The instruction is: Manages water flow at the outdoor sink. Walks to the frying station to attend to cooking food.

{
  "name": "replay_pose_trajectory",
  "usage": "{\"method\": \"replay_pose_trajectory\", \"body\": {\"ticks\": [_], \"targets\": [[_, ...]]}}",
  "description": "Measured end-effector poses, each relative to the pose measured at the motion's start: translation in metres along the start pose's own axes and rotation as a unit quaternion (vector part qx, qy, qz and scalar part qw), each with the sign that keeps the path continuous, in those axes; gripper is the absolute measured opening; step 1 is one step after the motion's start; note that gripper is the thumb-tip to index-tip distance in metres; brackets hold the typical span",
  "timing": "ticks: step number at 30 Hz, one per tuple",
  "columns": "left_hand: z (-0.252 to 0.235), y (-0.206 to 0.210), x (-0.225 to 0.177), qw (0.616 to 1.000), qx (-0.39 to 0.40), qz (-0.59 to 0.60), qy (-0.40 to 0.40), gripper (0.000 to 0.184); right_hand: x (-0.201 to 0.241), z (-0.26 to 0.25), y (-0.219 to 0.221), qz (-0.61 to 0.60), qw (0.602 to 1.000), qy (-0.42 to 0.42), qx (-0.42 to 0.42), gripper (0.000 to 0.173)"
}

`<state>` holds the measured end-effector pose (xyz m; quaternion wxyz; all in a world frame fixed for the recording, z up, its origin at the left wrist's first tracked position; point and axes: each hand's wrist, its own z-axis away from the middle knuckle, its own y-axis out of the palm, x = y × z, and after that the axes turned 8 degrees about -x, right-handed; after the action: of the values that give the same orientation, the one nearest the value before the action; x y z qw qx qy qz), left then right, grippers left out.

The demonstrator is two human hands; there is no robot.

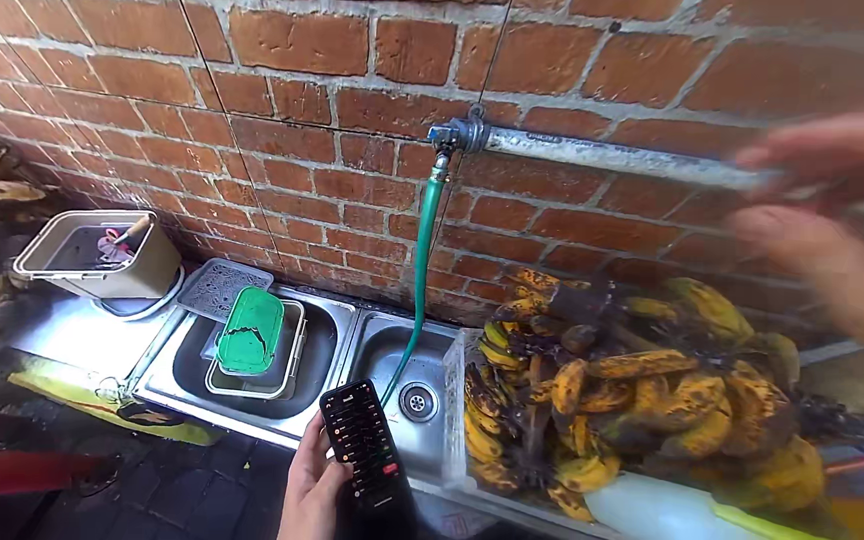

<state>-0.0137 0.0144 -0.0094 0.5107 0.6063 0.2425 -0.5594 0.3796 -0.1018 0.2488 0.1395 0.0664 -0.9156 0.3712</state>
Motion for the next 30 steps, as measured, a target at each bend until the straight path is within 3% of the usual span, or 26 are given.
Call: {"method": "replay_pose_trajectory", "body": {"ticks": [2, 5, 9, 12, 14, 18, 22, 30], "targets": [[-0.014, -0.018, -0.004, 1.000, 0.010, 0.002, -0.005, 0.072, 0.019, -0.040, 0.036, 0.013, 0.996, -0.087, 0.005, 0.049], [-0.039, -0.049, -0.018, 0.999, 0.029, -0.009, -0.013, 0.072, 0.063, -0.088, 0.098, 0.066, 0.992, -0.105, 0.001, 0.052], [-0.071, -0.094, -0.043, 0.998, 0.055, -0.010, -0.014, 0.071, 0.073, -0.117, 0.186, 0.178, 0.982, -0.025, 0.058, 0.072], [-0.091, -0.128, -0.058, 0.998, 0.061, -0.016, -0.013, 0.071, 0.076, -0.116, 0.230, 0.187, 0.980, 0.034, 0.052, 0.062], [-0.100, -0.148, -0.064, 0.998, 0.061, -0.024, -0.007, 0.071, 0.078, -0.113, 0.243, 0.170, 0.984, 0.055, 0.006, 0.052], [-0.115, -0.173, -0.074, 0.998, 0.048, -0.030, -0.008, 0.071, 0.063, -0.117, 0.246, 0.081, 0.992, 0.063, -0.069, 0.060], [-0.125, -0.184, -0.079, 0.999, 0.037, -0.022, 0.000, 0.071, 0.054, -0.119, 0.248, -0.001, 0.993, 0.038, -0.113, 0.055], [-0.124, -0.187, -0.101, 1.000, -0.007, -0.024, 0.011, 0.072, 0.058, -0.092, 0.274, 0.035, 0.973, 0.035, -0.224, 0.052]]}}
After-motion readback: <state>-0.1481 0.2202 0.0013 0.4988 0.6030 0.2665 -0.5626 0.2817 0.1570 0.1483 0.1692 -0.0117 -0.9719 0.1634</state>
